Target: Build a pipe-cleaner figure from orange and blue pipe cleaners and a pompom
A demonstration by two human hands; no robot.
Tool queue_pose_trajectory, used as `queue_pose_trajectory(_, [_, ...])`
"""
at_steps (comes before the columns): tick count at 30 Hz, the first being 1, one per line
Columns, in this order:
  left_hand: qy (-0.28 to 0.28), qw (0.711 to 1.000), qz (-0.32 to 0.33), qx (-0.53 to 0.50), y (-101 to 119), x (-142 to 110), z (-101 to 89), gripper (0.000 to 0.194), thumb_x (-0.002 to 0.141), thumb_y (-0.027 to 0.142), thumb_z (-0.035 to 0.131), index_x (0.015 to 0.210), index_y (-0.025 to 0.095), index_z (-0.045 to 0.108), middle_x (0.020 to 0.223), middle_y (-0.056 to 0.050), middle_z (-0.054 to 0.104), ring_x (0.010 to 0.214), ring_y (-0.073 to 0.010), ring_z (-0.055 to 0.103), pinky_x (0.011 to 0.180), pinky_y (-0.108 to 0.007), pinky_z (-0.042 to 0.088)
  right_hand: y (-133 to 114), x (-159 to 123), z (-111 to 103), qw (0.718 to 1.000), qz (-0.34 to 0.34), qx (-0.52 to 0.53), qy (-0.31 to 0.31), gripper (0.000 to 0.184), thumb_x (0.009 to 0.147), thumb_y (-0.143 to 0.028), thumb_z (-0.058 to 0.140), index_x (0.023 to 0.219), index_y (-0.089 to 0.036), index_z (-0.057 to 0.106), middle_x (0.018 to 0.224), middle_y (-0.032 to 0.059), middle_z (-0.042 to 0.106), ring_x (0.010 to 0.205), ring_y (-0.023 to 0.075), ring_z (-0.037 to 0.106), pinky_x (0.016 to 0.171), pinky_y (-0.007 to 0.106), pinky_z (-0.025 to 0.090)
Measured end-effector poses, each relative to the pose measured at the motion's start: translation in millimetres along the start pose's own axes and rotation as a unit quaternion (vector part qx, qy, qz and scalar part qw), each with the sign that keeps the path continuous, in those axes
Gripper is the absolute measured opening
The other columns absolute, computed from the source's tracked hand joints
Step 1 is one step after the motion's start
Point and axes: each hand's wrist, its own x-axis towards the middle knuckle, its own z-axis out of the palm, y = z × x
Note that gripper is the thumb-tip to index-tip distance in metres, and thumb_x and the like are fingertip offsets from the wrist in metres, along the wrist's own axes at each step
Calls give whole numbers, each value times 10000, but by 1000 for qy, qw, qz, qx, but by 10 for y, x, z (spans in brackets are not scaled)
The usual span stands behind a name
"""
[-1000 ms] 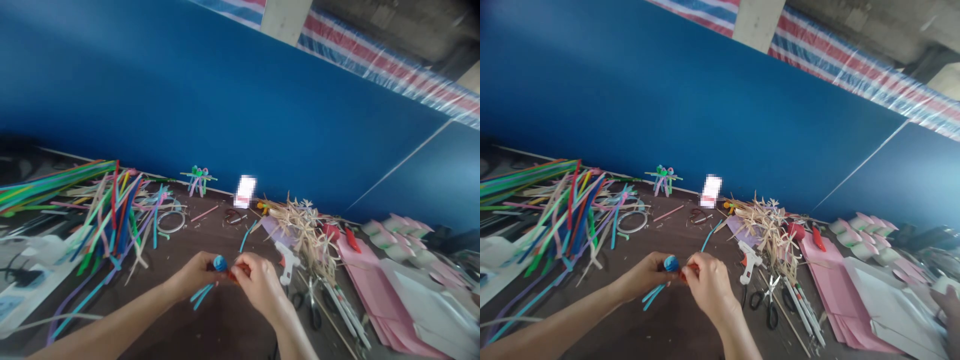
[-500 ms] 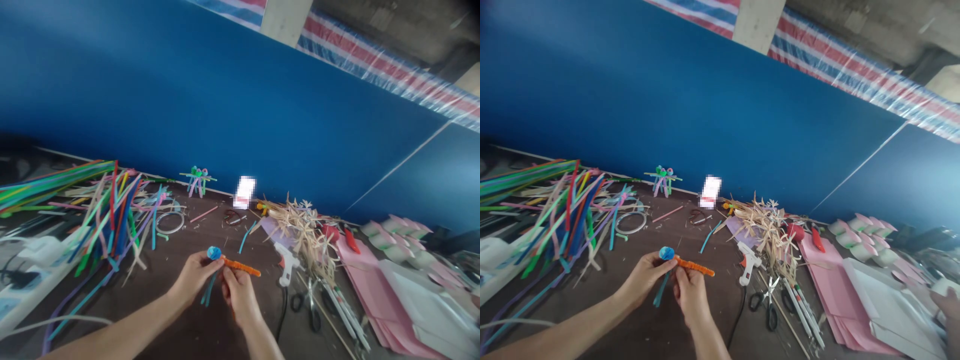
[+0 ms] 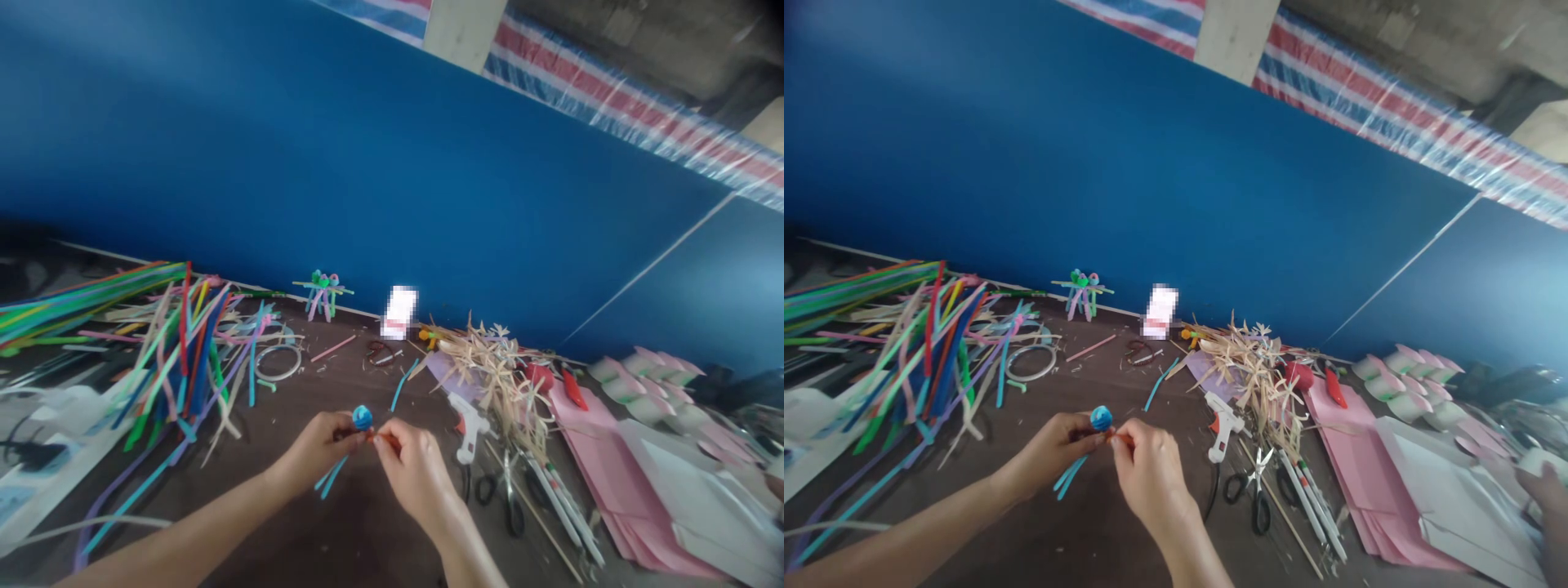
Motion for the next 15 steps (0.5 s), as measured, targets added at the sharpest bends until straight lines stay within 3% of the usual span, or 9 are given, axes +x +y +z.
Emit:
queue_pose_trajectory(4, [-50,993,-73,-84,38,-21,-35,159,650,289,643,660,133,669,537,25,565,534,-99,462,535,-188,349,101,109,-49,994,29,107,-16,94,720,-232,547,652,-179,585,620,-10,580,590,115,510,548,195,339])
queue_pose_trajectory(6, [-55,979,-112,-160,38,-25,-41,156,616,280,683,650,128,665,531,25,566,509,-82,455,515,-182,350,179,164,-1,974,68,211,-48,113,689,-257,581,624,-166,564,568,-27,540,546,100,481,522,191,337])
queue_pose_trajectory(10, [-37,937,-161,-309,-10,-26,-14,166,547,230,751,636,132,651,587,12,604,541,-76,503,549,-182,402,311,222,188,880,161,429,-126,307,624,-427,632,564,-162,490,486,-46,491,431,67,413,434,183,288])
queue_pose_trajectory(12, [-21,920,-163,-356,-50,-20,11,178,538,206,761,656,134,648,592,15,608,540,-69,515,556,-178,417,341,219,292,834,195,499,-131,358,579,-470,656,563,-167,465,491,-44,510,374,48,378,380,174,252])
queue_pose_trajectory(15, [-7,903,-160,-398,-102,-2,50,190,559,193,753,697,130,638,629,5,623,564,-76,544,576,-182,436,343,183,425,795,250,541,-117,361,576,-477,654,575,-171,463,444,-71,468,294,21,266,308,164,152])
